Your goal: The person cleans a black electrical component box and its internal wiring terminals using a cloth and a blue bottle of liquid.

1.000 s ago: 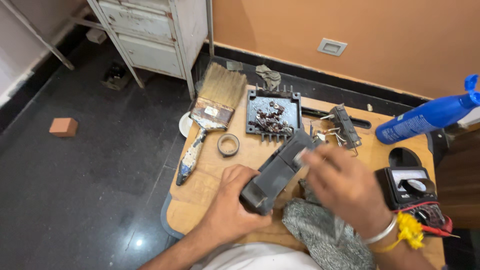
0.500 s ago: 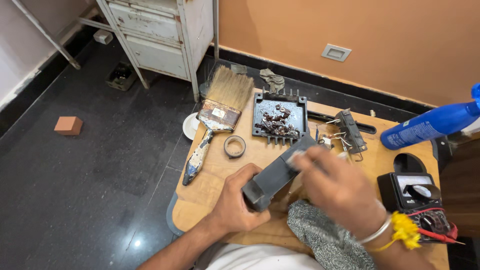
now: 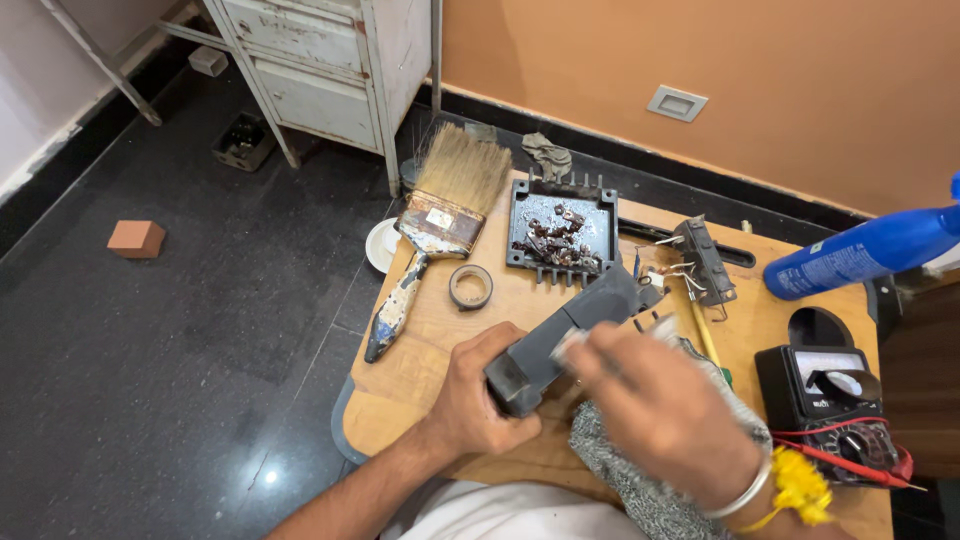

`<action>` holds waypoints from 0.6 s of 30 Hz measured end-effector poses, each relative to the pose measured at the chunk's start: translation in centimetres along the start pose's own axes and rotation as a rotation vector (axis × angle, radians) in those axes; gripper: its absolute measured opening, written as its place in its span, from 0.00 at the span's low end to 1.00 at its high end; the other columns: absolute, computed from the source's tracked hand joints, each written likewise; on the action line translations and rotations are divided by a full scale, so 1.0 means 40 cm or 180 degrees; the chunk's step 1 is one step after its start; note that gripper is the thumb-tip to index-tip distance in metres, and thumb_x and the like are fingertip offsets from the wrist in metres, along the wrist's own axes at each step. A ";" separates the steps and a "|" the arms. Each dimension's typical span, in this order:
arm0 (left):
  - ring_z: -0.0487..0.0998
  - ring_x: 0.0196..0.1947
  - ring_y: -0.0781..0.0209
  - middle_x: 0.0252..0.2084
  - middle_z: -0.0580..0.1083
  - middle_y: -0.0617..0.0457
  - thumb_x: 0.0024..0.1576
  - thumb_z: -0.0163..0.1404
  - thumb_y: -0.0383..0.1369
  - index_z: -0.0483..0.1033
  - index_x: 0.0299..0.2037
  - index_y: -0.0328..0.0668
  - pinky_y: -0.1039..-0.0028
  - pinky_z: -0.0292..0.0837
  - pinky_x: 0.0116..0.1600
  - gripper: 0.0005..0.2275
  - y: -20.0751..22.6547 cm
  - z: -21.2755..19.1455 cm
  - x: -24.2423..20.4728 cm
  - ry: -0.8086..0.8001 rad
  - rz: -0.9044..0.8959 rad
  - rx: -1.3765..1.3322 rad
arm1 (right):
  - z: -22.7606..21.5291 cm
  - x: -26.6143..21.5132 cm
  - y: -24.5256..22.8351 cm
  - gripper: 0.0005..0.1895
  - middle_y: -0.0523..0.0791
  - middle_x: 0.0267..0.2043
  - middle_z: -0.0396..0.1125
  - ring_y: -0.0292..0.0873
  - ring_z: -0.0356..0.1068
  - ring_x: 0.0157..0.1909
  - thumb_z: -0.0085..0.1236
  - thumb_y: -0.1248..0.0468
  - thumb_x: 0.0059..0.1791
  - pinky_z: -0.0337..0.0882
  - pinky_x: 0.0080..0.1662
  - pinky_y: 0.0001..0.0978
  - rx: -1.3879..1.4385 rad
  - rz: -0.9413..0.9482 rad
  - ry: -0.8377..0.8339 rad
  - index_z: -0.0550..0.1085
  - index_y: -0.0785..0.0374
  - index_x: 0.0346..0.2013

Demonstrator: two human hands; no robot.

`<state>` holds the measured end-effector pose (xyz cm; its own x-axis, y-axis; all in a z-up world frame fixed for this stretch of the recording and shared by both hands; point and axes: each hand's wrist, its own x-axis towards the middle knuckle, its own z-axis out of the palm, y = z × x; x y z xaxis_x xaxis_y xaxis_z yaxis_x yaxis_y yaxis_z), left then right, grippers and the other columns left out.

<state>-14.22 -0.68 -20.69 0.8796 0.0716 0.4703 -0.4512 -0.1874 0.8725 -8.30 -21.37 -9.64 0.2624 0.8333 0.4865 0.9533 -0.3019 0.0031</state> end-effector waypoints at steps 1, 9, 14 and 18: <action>0.79 0.35 0.53 0.35 0.75 0.45 0.40 0.58 0.32 0.74 0.44 0.32 0.68 0.75 0.42 0.21 -0.001 -0.002 -0.003 -0.0003 -0.0006 -0.0019 | -0.002 -0.003 -0.001 0.23 0.55 0.48 0.69 0.54 0.74 0.45 0.57 0.74 0.41 0.75 0.45 0.43 0.0011 0.0005 -0.0001 0.74 0.70 0.52; 0.78 0.33 0.53 0.33 0.74 0.47 0.40 0.58 0.32 0.73 0.44 0.32 0.68 0.76 0.43 0.21 -0.005 0.001 0.001 0.0015 0.0154 0.0085 | -0.013 0.003 0.080 0.19 0.56 0.46 0.70 0.55 0.73 0.40 0.58 0.75 0.43 0.73 0.39 0.44 -0.0443 0.0401 0.0111 0.76 0.68 0.50; 0.79 0.31 0.54 0.33 0.75 0.47 0.38 0.60 0.33 0.74 0.43 0.32 0.69 0.76 0.40 0.21 0.003 0.000 -0.003 -0.0058 -0.0075 -0.0023 | 0.011 -0.018 -0.024 0.21 0.53 0.46 0.71 0.52 0.75 0.43 0.56 0.76 0.41 0.76 0.43 0.41 0.0135 0.0019 0.0253 0.76 0.68 0.50; 0.79 0.33 0.54 0.33 0.75 0.47 0.41 0.58 0.32 0.74 0.44 0.33 0.69 0.76 0.43 0.20 -0.001 -0.001 0.000 0.0012 0.0129 0.0122 | -0.012 0.005 0.056 0.20 0.57 0.46 0.70 0.57 0.74 0.44 0.58 0.77 0.41 0.75 0.43 0.43 -0.0181 0.0585 0.0400 0.76 0.67 0.48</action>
<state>-14.22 -0.64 -20.73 0.8601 0.0668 0.5058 -0.4804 -0.2277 0.8470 -6.19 -22.10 -9.13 0.4068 0.6987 0.5885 0.8803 -0.4719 -0.0482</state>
